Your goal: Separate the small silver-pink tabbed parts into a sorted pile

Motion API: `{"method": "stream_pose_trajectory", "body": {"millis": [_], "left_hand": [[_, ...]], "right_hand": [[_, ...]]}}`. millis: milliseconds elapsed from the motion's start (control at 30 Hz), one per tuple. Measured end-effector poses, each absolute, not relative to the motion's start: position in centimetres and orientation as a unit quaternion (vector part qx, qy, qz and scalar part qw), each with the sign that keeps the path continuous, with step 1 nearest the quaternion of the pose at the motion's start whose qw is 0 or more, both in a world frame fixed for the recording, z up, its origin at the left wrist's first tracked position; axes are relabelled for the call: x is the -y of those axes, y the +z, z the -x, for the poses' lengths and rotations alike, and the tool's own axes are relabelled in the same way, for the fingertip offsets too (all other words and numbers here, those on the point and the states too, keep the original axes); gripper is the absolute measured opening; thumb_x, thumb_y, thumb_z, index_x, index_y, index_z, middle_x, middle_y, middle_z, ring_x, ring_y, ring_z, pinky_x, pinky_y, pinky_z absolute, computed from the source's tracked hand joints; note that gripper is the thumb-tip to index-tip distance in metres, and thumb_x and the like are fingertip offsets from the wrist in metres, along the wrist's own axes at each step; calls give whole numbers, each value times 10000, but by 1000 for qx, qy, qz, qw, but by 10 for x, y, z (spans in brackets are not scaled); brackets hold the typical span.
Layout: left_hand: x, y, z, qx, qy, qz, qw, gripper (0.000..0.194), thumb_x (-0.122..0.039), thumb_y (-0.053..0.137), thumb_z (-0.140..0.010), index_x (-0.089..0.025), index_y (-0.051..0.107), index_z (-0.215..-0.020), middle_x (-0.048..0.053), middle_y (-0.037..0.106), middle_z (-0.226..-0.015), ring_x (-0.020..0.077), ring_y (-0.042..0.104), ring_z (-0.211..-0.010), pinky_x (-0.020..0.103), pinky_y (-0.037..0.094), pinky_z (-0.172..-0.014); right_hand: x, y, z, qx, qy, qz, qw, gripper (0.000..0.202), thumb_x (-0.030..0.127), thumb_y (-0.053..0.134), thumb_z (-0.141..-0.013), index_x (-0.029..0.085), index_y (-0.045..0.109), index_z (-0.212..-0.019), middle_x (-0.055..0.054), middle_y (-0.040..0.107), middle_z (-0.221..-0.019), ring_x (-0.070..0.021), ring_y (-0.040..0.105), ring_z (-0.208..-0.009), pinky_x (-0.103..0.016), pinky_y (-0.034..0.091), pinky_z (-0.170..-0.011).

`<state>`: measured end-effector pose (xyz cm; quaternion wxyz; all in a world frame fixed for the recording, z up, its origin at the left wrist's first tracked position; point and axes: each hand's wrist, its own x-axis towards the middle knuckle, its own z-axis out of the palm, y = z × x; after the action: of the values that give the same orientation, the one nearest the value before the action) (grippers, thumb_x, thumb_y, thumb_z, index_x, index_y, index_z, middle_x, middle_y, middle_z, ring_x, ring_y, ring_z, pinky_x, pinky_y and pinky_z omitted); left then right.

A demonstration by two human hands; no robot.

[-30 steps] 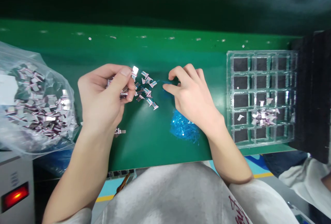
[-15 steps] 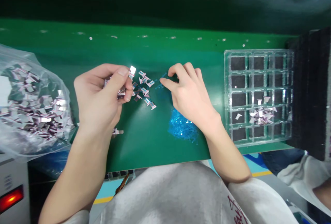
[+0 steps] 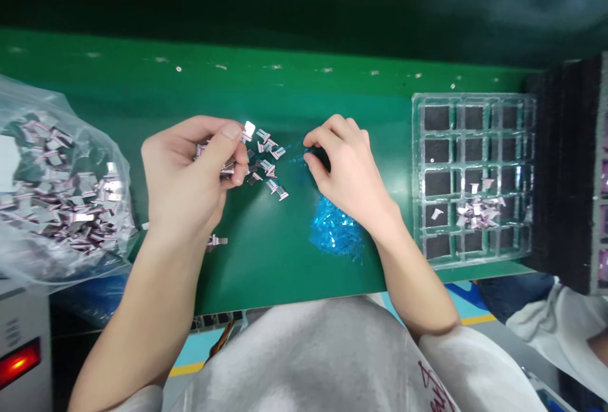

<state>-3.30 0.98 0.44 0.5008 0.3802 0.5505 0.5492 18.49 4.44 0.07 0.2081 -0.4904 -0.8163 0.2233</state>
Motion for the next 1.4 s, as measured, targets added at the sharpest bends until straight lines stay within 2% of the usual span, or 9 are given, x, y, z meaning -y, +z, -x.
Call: {"method": "stream_pose_trajectory", "body": {"millis": [167, 300, 600, 733, 1000, 1400], "left_hand": [[-10, 3, 32, -554, 551, -377, 498, 259, -478, 874, -934, -252, 790, -840, -17, 670, -664, 97, 548, -468, 288, 347, -423], [-10, 5, 32, -559, 550, -374, 496, 267, -485, 868, -934, -252, 786, -831, -16, 675, -670, 98, 533, -473, 288, 372, -416], [-9, 7, 32, -562, 542, -377, 498, 242, -458, 847, -954, -258, 784, -831, -22, 670, -681, 96, 532, -485, 295, 398, -428], [-9, 7, 33, -573, 521, -383, 504, 242, -478, 843, -955, -270, 776, -852, -17, 686, -701, 110, 559, -517, 297, 414, -442], [-8, 4, 30, -559, 536, -404, 487, 225, -410, 819, -980, -239, 778, -840, -14, 664, -655, 108, 542, -483, 279, 416, -442], [-9, 5, 29, -578, 507, -428, 476, 228, -409, 789, -986, -226, 743, -858, -16, 667, -661, 112, 559, -491, 263, 446, -489]], "right_hand": [[-42, 0, -179, 799, 220, 513, 225, 70, 224, 697, -970, 261, 717, -1026, -63, 717, -1051, -304, 675, -1047, -532, 518, -996], [-40, -1, -177, 794, 209, 522, 232, 59, 241, 731, -954, 258, 723, -1011, -66, 725, -1032, -301, 676, -1030, -511, 508, -972], [-37, -4, -174, 793, 196, 527, 234, 50, 231, 696, -989, 262, 735, -981, -72, 726, -1021, -316, 669, -1045, -539, 488, -1001], [-37, -4, -173, 785, 211, 532, 239, 74, 213, 685, -991, 257, 742, -973, -74, 726, -1000, -298, 666, -1000, -524, 496, -983], [-39, -3, -171, 761, 253, 541, 253, 96, 154, 693, -952, 237, 732, -923, -50, 699, -940, -242, 644, -875, -436, 505, -875], [-42, 2, -177, 759, 293, 510, 279, 92, 169, 676, -964, 236, 708, -908, -33, 703, -944, -217, 641, -860, -398, 496, -848]]}}
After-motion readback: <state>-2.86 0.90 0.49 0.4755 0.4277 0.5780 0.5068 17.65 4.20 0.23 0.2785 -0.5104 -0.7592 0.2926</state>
